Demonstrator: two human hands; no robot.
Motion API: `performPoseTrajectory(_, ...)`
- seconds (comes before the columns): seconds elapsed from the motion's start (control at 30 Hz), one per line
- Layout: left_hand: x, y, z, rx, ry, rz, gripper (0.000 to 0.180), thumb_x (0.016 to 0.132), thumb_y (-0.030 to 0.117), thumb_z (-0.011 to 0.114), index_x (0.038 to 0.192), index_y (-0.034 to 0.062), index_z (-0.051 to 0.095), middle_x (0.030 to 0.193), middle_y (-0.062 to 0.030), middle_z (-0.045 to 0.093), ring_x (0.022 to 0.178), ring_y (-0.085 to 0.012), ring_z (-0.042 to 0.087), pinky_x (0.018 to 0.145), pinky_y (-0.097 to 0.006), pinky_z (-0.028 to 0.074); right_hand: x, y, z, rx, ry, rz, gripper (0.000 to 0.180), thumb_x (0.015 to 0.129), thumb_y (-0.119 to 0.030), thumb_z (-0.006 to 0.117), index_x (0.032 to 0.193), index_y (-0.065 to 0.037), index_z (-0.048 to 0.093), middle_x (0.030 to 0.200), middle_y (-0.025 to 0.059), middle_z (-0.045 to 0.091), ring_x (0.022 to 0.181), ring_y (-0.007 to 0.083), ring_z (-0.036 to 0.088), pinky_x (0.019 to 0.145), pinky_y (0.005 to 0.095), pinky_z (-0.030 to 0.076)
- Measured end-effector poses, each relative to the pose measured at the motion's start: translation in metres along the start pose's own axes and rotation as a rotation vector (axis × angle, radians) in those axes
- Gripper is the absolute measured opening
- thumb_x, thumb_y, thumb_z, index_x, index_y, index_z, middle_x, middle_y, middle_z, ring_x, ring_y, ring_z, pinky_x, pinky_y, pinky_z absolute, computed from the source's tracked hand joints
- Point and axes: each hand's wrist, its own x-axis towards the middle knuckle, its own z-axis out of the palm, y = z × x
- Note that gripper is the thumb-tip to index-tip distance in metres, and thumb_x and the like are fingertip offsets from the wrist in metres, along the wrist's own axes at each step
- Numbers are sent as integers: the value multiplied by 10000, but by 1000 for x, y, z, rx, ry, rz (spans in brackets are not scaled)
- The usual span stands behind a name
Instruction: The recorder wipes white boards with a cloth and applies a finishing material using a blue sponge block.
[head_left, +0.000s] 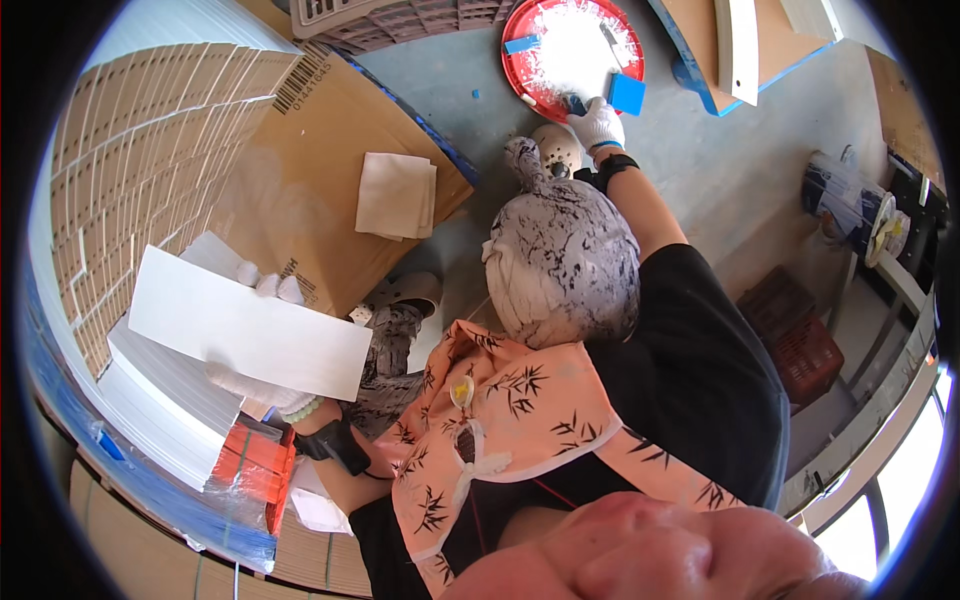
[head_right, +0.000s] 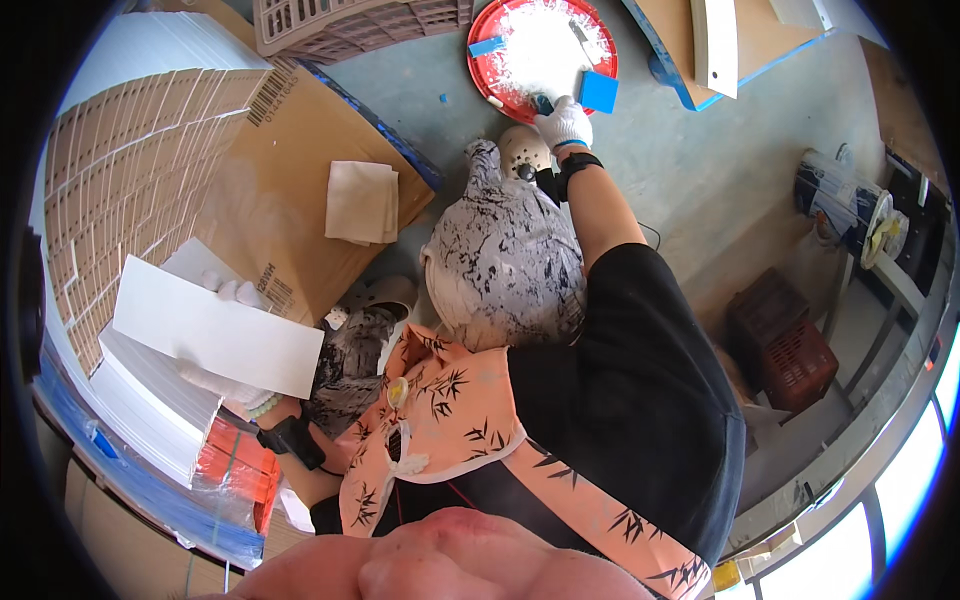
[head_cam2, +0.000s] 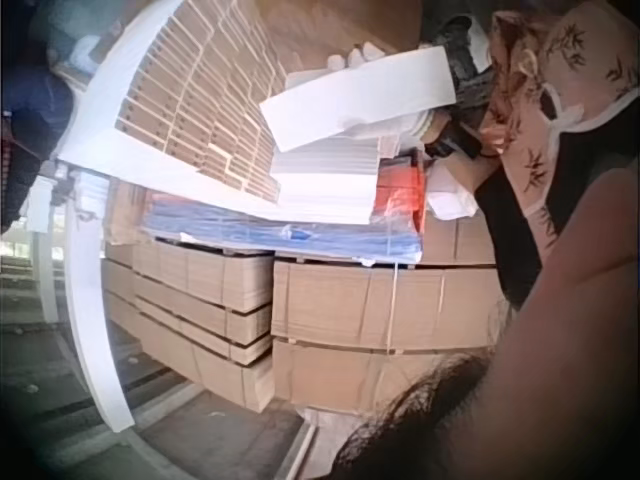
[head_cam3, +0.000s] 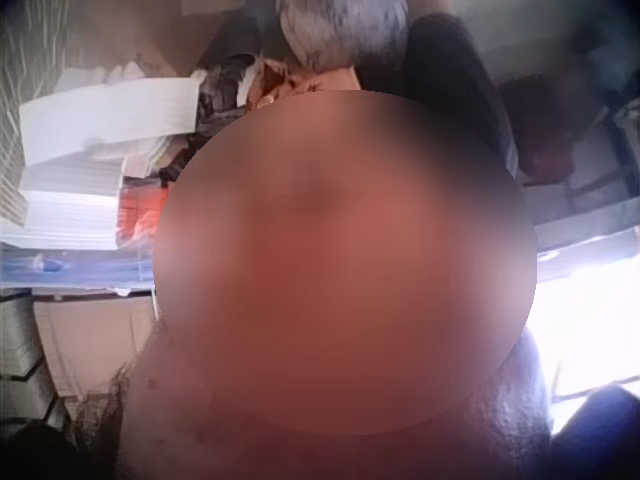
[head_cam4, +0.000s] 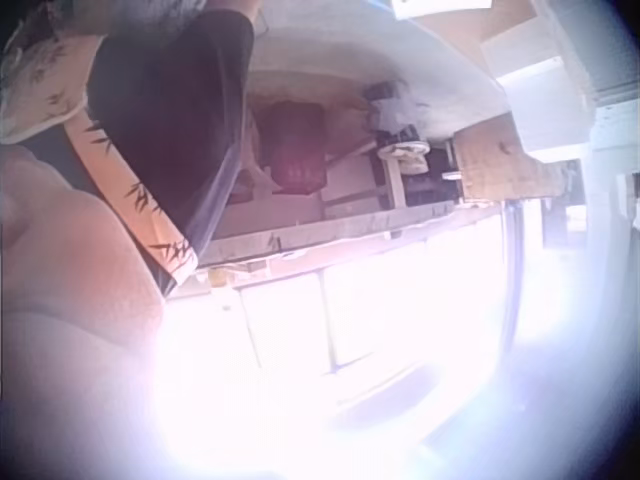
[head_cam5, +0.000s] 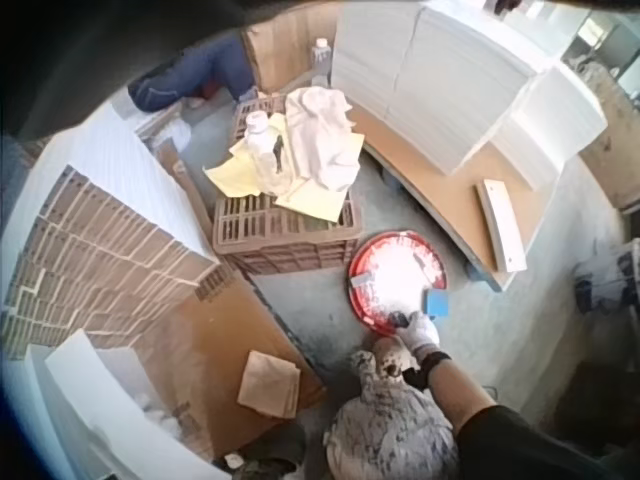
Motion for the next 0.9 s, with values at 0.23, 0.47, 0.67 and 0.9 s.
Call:
performPoseTrajectory(0.23,11,6,10,-1240,-275,-395,945,793,540,674,1441,-36,298,1161,-180,409,1110,-351,406,1159,-513,267,8,20,-1,552,-48,40,419,835,-202,615,1201,3,625,1053,215,705,985,364,690,840,446,555)
performPoseTrajectory(0.47,18,7,13,-1233,-434,-254,1044,800,602,651,1510,-21,206,1341,-216,372,1157,-369,403,1196,-560,181,-20,22,-49,1563,-381,63,407,912,-127,467,1240,108,521,1083,266,659,931,407,691,766,469,586)
performPoseTrajectory(0.67,21,4,22,-1171,-557,-180,813,979,520,448,1521,-27,187,1452,-249,311,1204,-369,387,1181,-547,241,-17,31,-58,1846,-625,-48,459,862,-161,539,1242,93,499,1111,288,632,934,433,681,779,499,586)
performPoseTrajectory(0.9,17,14,37,-16,-246,-99,624,1034,399,363,1423,-83,292,1242,-212,399,1063,-305,409,1119,-520,328,-7,29,-49,1802,-479,-8,548,824,-158,589,1353,-42,501,1065,189,642,890,336,678,801,457,588)
